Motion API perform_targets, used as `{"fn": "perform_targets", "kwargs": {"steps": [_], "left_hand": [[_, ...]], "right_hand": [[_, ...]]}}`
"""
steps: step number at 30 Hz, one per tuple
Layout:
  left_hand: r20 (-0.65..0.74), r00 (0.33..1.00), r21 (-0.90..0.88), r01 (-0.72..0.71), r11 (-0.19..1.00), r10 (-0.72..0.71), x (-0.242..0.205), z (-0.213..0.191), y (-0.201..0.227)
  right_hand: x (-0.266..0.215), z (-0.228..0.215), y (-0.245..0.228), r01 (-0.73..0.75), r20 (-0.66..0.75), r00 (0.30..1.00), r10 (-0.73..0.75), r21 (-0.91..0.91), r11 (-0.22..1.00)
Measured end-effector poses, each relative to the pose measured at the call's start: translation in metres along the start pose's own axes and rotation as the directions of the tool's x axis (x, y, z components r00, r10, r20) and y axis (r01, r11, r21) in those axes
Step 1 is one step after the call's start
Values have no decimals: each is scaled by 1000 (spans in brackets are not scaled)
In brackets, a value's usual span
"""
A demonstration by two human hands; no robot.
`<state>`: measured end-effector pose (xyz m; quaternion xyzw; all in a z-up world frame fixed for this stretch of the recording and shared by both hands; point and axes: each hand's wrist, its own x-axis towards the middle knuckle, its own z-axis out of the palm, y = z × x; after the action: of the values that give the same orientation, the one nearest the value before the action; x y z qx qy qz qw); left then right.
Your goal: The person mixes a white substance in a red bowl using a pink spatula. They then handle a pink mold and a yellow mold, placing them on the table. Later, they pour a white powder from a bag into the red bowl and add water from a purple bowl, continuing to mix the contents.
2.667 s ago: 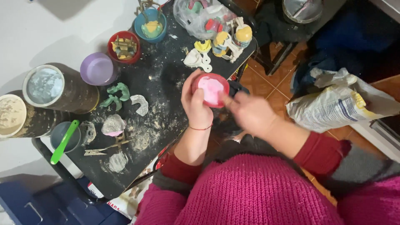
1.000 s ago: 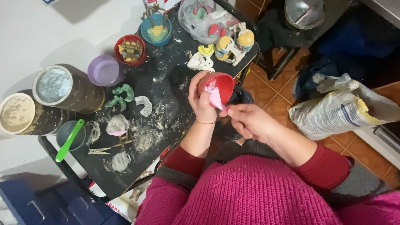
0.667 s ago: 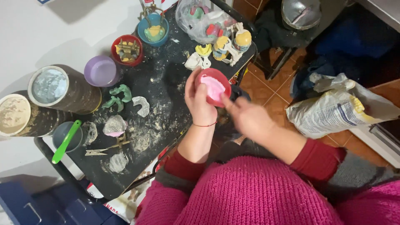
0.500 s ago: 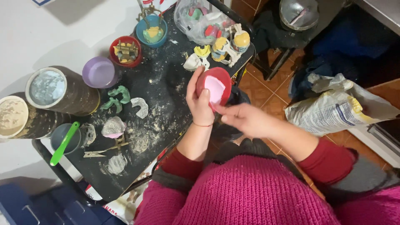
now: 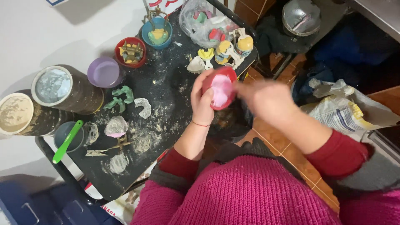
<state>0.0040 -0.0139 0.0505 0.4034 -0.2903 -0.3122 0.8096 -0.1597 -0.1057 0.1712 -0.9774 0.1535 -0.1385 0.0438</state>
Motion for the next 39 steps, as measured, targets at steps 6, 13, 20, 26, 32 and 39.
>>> {"fn": "perform_targets", "kwargs": {"steps": [6, 13, 20, 26, 32, 39], "left_hand": [[93, 984, 171, -168, 971, 154, -10, -11, -11], [93, 955, 127, 269, 955, -281, 15, -5, 1], [251, 966, 60, 49, 997, -63, 3, -4, 29], [157, 909, -191, 412, 891, -387, 12, -13, -34], [-11, 1000, -98, 1, 995, -2, -5, 6, -17], [-65, 973, -260, -232, 937, 223, -3, 6, -27]], "right_hand": [[-13, 50, 29, -219, -21, 976, 219, -9, 976], [9, -13, 22, 80, -59, 993, -98, -253, 964], [6, -5, 41, 50, -26, 998, -56, -199, 979], [10, -41, 33, 257, -72, 946, -317, -434, 863], [-15, 24, 21, -86, 24, 995, 92, -187, 979], [-50, 111, -13, -506, 365, 858, 362, 725, 468]]}}
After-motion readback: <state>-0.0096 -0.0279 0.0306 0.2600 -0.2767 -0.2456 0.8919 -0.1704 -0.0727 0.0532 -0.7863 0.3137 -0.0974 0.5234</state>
